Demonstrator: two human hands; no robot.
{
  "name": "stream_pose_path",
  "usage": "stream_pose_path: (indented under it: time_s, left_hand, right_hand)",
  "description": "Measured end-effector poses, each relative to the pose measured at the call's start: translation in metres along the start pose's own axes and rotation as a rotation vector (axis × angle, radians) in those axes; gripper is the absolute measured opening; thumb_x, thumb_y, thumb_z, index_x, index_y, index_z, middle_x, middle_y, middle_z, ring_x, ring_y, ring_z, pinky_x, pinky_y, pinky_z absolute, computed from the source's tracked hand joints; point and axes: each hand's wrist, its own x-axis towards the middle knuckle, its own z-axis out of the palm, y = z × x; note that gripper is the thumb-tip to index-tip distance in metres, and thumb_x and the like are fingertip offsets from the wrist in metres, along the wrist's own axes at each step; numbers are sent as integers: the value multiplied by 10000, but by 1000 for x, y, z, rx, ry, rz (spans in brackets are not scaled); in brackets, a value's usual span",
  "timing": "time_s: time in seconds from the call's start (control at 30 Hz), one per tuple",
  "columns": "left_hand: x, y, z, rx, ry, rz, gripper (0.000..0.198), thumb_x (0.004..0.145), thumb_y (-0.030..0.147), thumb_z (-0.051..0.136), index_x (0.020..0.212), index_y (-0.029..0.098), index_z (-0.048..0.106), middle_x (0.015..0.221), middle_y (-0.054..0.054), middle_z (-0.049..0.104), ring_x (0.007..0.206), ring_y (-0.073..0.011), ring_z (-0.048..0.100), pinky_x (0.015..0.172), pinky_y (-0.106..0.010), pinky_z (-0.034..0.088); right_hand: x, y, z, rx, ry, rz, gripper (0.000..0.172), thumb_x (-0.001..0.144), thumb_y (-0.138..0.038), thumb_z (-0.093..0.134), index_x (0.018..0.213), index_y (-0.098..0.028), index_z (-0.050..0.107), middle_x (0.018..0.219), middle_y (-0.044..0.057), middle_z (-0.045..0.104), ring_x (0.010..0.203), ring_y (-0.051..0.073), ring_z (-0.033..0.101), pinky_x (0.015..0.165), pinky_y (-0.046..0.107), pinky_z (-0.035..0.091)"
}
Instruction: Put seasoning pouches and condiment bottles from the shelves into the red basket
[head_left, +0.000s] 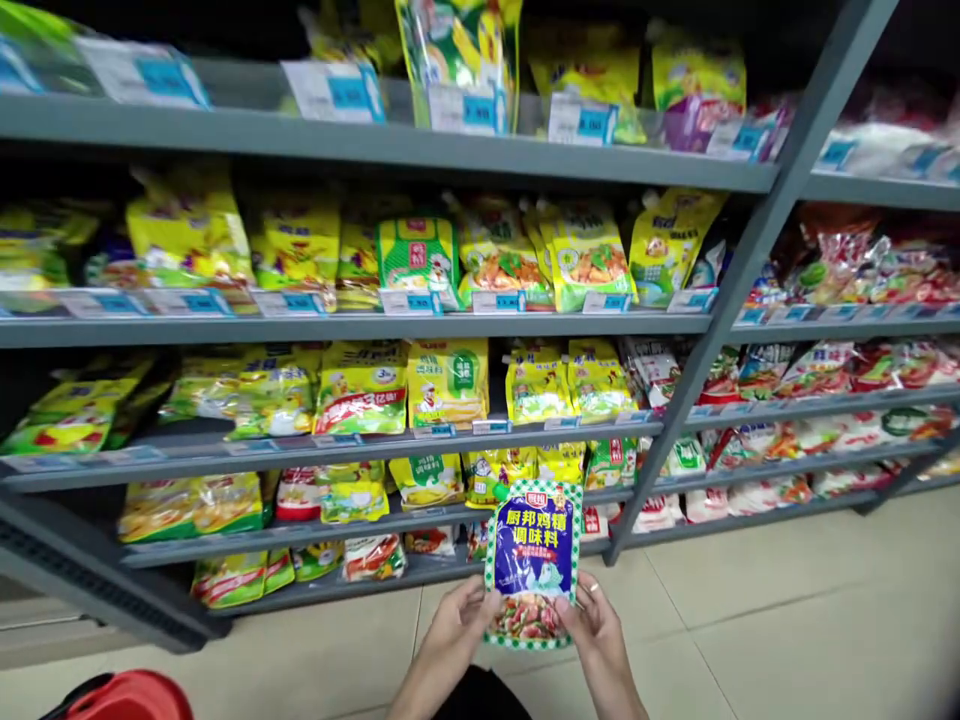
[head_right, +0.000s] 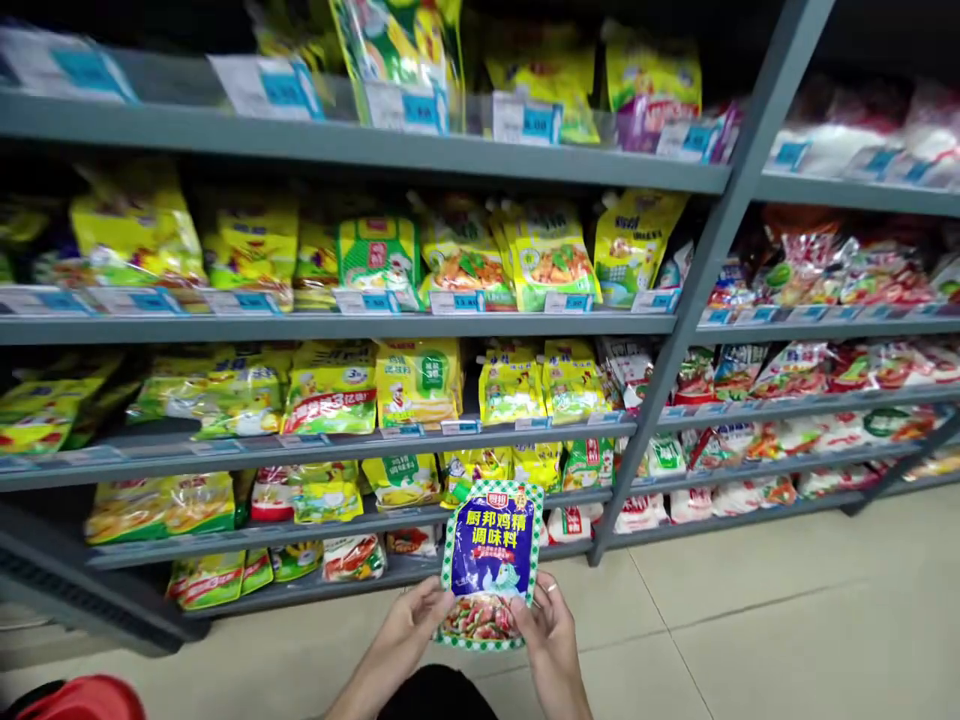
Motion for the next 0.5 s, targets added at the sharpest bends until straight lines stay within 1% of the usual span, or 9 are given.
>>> stream_pose_path:
  time_s: [0.07,0.13,0.17,0.27,0.3,0.33,0.4,0.5]
  left_hand:
    - [-1,1,1,-34,-34,-24,574,806,627,716,1157,174,692,1106,-125,744,963,-260,691,830,-341,557]
    - [-2,1,1,-63,-17,-12,632,781,634,740,1205,168,689,1133,-145,746,952,-276,703,748,-339,573]
    - [-3,3,-1,-83,9,19,630,777,631,747,1198,166,699,1115,-143,754,954,-279,706,754,-342,575]
    - [-5,14,-7,-161,71,170,568,778,597,769,1140,160,743,1010,-117,778,981,-272,707,895,-362,553]
    - [-6,18,-10,-181,93,212,555,772,582,783,1128,158,752,983,-110,781,981,-268,707,920,-360,543]
    - [-8,23,-12,-197,119,242,551,761,574,796,1119,156,758,965,-106,781,959,-262,711,900,-348,546]
    - [-10,31,-16,-227,182,292,556,734,578,815,1079,144,770,925,-103,780,867,-241,716,779,-301,555]
    - [-12,41,-23,-276,253,350,541,733,595,806,986,116,783,850,-99,773,734,-204,703,641,-252,514]
  right_hand:
    - [1,-7,7,0,2,-14,565,687,-547,862,1098,-224,647,1107,119,768,1019,308,728,870,405,597]
    - [3,-10,12,-13,-17,-6,609,662,-560,873,1123,-231,648,1114,122,769,1033,318,728,883,420,598]
    - [4,-12,14,-24,-30,-2,645,648,-567,878,1151,-234,648,1124,124,768,1054,323,725,901,427,596]
    - [11,-15,22,-91,-62,2,780,600,-591,893,1244,-229,642,1160,133,760,1139,338,697,944,433,588]
    - [13,-15,26,-124,-62,5,820,585,-601,896,1265,-220,641,1161,133,762,1163,343,687,953,432,588]
    - [16,-16,30,-161,-58,11,847,572,-611,895,1274,-209,645,1148,129,768,1171,348,683,952,431,594]
    - [21,-17,39,-235,-43,30,866,554,-635,886,1262,-186,666,1084,115,788,1132,360,701,920,433,618]
    - [30,-17,55,-324,-21,32,835,553,-675,856,1195,-164,702,985,102,809,1048,377,734,838,427,657]
